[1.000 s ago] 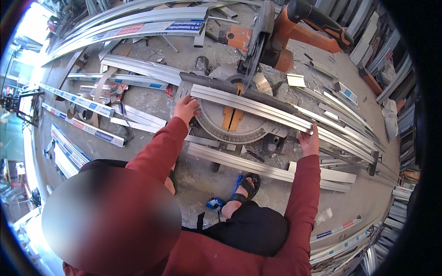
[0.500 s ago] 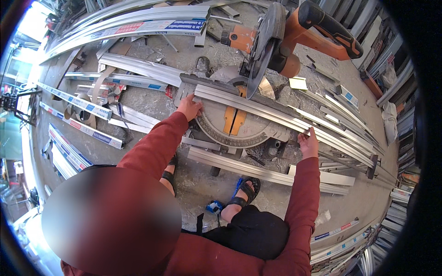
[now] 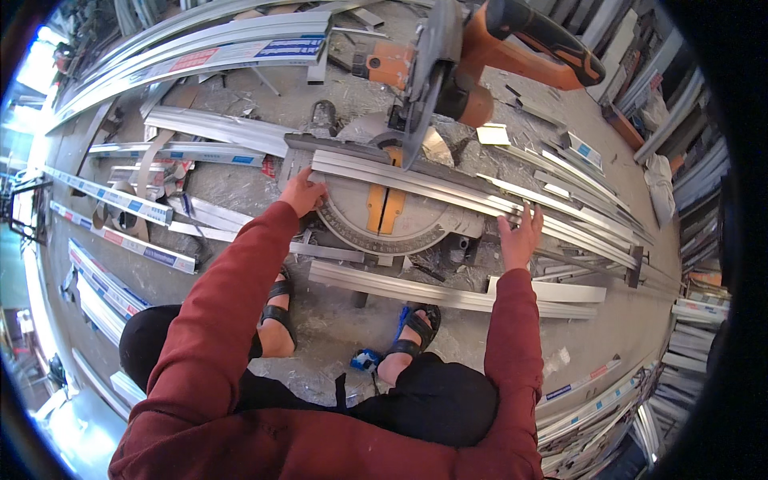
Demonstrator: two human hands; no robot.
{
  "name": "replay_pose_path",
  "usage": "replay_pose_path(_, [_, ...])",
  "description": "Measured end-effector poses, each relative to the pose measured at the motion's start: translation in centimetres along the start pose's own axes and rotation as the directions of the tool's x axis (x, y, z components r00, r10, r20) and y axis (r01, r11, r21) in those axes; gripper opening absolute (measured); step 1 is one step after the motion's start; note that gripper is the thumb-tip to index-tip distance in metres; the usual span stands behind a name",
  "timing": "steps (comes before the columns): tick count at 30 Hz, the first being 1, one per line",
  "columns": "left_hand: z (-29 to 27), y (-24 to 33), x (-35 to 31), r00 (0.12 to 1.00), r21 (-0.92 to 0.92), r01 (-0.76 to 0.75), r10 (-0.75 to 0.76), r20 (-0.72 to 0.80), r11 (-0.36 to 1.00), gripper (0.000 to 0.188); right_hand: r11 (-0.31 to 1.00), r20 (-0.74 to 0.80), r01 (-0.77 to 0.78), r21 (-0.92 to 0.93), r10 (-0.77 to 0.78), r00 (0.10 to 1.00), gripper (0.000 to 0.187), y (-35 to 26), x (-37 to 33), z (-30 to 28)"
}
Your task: The person repeatedly selects long aluminum profiles, places them on a miter saw, and cuts them to length. The cut pieces are set aside on the floor. The person also uses a tape measure and a blue marker to measure and mark a profile before cutting.
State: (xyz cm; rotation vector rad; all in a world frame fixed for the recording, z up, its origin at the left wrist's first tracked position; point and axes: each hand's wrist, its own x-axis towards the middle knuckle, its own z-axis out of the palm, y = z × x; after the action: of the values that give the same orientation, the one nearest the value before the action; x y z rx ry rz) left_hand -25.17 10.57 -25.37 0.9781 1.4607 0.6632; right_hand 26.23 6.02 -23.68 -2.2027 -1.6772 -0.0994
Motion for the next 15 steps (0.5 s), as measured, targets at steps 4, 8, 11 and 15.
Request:
replay_pose_path(4, [0.4,0.7,-0.6,1.0,0.01,0.006,-0.006,0.006,1.0,0.061,0.986,0.142,0.097,0.134,-0.116,0.983,0.074,-0.1,0.5,-0.1])
replay_pose_path(8, [0.5,0.5,-0.9,1.0,0.046,0.001,-0.001,-0.007,0.999,0.068,0.984,0.175,0.065,0.167,-0.094,0.98,0.072,-0.6,0.7,-0.2])
replay_pose_path(11, [0.3,0.2,-1.1,1.0,0.056,-0.003,0.003,0.0,0.998,0.07,0.988,0.124,0.05,0.148,-0.068,0.99,0.07,-0.6,0.2,0.1])
replay_pose_path(15, [0.4,0.8,-1.7,0.999,0.102,0.038,-0.039,0.01,0.994,0.079,0.989,0.072,-0.017,0.144,0.006,0.997,0.066,-0.5,-1.2,-0.7])
